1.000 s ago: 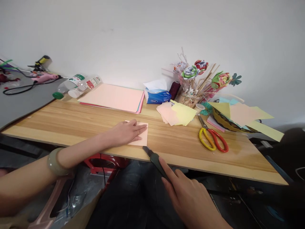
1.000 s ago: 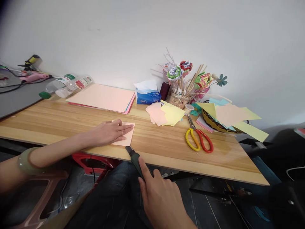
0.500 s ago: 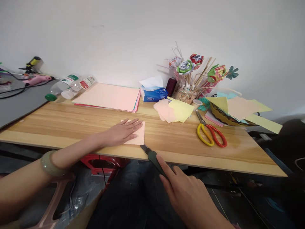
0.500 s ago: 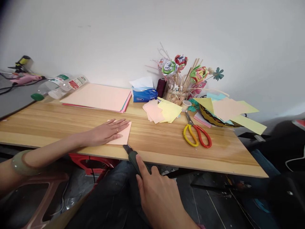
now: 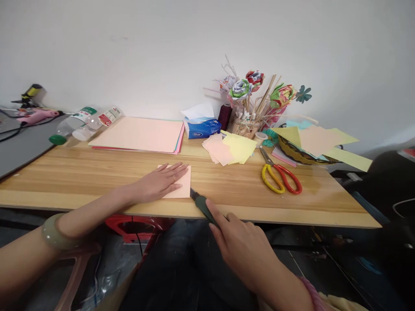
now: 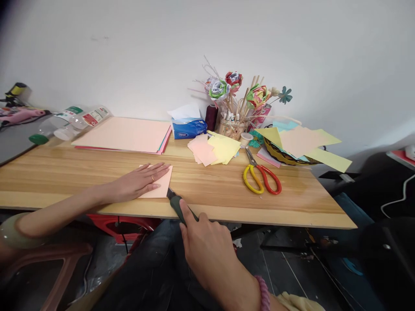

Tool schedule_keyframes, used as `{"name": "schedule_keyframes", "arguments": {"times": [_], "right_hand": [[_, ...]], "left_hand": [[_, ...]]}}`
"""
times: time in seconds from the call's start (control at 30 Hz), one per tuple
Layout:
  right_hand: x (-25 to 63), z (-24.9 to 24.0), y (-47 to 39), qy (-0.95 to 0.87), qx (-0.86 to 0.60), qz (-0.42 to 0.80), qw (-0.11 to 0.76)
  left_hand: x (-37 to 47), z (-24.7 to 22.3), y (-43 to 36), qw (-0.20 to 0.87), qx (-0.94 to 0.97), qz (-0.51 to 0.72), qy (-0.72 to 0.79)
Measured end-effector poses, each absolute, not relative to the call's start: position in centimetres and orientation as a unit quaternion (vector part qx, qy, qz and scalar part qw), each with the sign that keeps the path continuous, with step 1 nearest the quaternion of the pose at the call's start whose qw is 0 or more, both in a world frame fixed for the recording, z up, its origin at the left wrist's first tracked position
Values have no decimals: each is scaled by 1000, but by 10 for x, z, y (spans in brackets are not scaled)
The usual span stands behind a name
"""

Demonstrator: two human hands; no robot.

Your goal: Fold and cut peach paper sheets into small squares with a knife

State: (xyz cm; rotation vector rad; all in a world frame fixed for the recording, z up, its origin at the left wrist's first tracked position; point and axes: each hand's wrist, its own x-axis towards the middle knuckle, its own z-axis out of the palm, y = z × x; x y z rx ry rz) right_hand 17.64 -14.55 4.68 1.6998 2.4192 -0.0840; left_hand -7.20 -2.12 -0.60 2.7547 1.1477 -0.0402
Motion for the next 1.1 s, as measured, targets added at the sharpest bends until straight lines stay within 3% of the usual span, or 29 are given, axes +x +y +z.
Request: {"name": "schedule_keyframes", "arguments": {"times": [1.1], "right_hand": [[170, 51, -80, 809, 585, -62, 3]], "left_hand": [[-70, -8, -22, 71, 912, -10, 405]]}}
